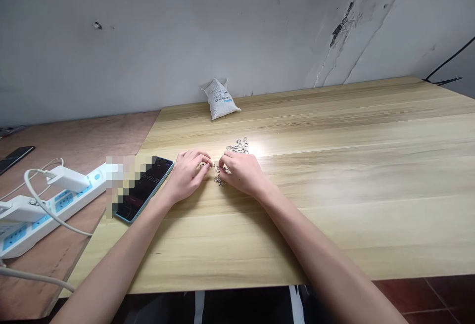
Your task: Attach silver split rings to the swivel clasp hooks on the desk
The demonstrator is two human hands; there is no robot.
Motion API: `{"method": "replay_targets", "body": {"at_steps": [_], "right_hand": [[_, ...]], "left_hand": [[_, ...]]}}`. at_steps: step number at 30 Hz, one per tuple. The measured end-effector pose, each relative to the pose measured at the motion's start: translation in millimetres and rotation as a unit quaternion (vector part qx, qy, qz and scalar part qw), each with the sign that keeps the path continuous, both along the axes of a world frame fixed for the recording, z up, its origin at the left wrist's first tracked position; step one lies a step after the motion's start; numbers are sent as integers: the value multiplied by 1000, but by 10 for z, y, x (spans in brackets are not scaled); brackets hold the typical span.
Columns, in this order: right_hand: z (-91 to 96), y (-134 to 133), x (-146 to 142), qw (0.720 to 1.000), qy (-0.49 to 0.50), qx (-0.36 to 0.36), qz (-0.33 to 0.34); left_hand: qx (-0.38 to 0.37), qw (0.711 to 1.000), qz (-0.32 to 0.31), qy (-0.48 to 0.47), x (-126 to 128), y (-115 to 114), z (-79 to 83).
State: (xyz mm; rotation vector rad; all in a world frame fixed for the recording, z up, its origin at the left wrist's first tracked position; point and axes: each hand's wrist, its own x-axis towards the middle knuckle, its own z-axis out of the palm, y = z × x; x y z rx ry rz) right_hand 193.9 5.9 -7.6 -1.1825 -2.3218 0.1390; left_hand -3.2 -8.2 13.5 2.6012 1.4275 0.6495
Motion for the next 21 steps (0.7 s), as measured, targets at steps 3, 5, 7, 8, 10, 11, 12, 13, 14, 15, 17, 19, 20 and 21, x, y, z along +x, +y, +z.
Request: {"method": "replay_targets", "body": {"at_steps": [3, 5, 7, 8, 10, 11, 12, 13, 14, 15, 17, 19, 20, 21], "right_hand": [[-5, 0, 4, 1000, 2, -20, -2], [-2, -3, 10, 999, 7, -48, -2], [7, -6, 21, 996, 13, -84, -5], [13, -8, 29, 995, 16, -102, -6], [25, -7, 46, 992, 22, -126, -7], [29, -6, 53, 991, 25, -132, -7], [31, -4, 60, 990, 27, -136, -6], [31, -2, 65, 990, 29, -138, -6], [28, 1, 68, 990, 29, -139, -5], [23, 3, 70, 990, 29, -140, -6], [4, 10, 70, 991, 31, -133, -5], [-20, 21, 72, 992, 36, -118, -5], [-32, 28, 74, 993, 39, -110, -6], [-42, 35, 77, 994, 42, -100, -6]], "left_hand": [[-13, 1000, 3, 3, 0, -3, 8], [-27, 1000, 0, 4, -6, 2, 1], [-44, 999, -12, 1, -17, 11, -17], [-52, 998, -20, -4, -23, 16, -28], [-60, 997, -34, -17, -33, 27, -53], [-61, 997, -39, -23, -36, 33, -66], [-60, 997, -42, -27, -38, 38, -78], [-58, 997, -43, -28, -39, 43, -89], [-57, 997, -44, -26, -39, 47, -98], [-55, 997, -44, -22, -40, 50, -105], [-52, 998, -40, -14, -42, 53, -111], [-49, 998, -34, -11, -45, 53, -105], [-47, 998, -31, -12, -47, 51, -99], [-44, 999, -28, -13, -49, 49, -92]]}}
